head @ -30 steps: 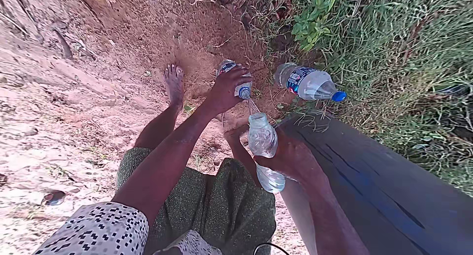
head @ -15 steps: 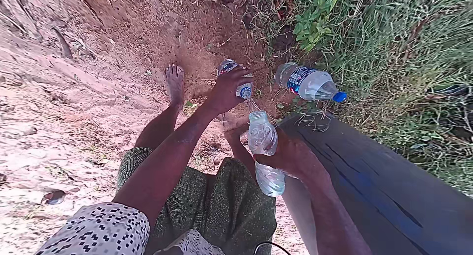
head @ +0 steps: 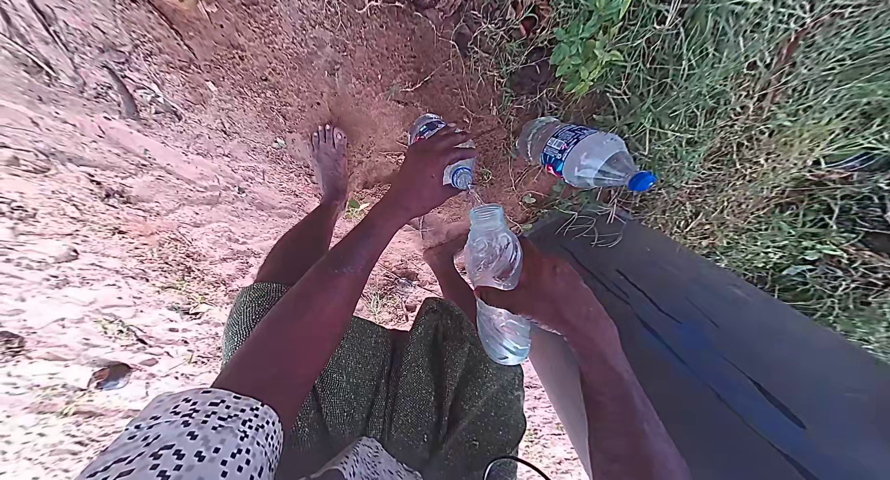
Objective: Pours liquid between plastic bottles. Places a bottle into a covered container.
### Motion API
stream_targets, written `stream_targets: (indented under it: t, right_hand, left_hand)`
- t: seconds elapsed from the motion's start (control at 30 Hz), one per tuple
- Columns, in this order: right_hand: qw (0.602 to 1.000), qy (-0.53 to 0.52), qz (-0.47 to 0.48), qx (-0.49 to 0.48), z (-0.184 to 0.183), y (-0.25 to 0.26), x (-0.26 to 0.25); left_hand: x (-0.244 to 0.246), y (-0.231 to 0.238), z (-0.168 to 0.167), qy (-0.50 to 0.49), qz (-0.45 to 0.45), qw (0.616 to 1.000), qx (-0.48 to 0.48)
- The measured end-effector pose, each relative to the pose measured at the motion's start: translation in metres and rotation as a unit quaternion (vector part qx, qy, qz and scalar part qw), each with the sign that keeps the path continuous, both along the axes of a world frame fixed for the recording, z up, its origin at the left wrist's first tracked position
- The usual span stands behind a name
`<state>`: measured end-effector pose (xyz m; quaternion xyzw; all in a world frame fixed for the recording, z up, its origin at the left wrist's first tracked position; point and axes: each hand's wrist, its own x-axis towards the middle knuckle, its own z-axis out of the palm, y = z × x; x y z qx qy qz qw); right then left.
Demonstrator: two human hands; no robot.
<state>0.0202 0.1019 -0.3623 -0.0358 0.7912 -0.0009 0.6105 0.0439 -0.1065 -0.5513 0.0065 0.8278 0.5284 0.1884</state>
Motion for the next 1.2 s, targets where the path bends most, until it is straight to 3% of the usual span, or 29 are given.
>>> stream_targets:
  t: [0.23, 0.43, 0.7, 0.83, 1.03, 1.2]
  right_hand:
    - [0.990, 0.093, -0.090, -0.059, -0.009, 0.025, 0.012]
    - [0.936, 0.242, -0.224, -0.126, -0.033, 0.040, 0.020]
    - [0.882, 0.347, -0.269, -0.168, -0.030, 0.063, 0.035]
    - [0.846, 0.385, -0.311, -0.199, 0.008, 0.082, 0.052]
    - [0.794, 0.456, -0.335, -0.220, 0.114, 0.119, 0.073]
    - [0.736, 0.499, -0.393, -0.235, 0.184, 0.147, 0.094]
  left_hand:
    - [0.000, 0.002, 0.000, -0.010, -0.010, 0.999, -0.029]
    - [0.001, 0.005, -0.003, -0.009, 0.003, 0.999, -0.052]
    - [0.005, 0.005, -0.002, -0.010, 0.005, 0.997, -0.074]
    - [0.011, 0.000, 0.011, -0.016, -0.025, 0.993, -0.113]
    - [0.009, -0.014, 0.024, -0.073, -0.059, 0.977, -0.193]
    - [-0.005, -0.022, 0.036, -0.107, -0.096, 0.970, -0.195]
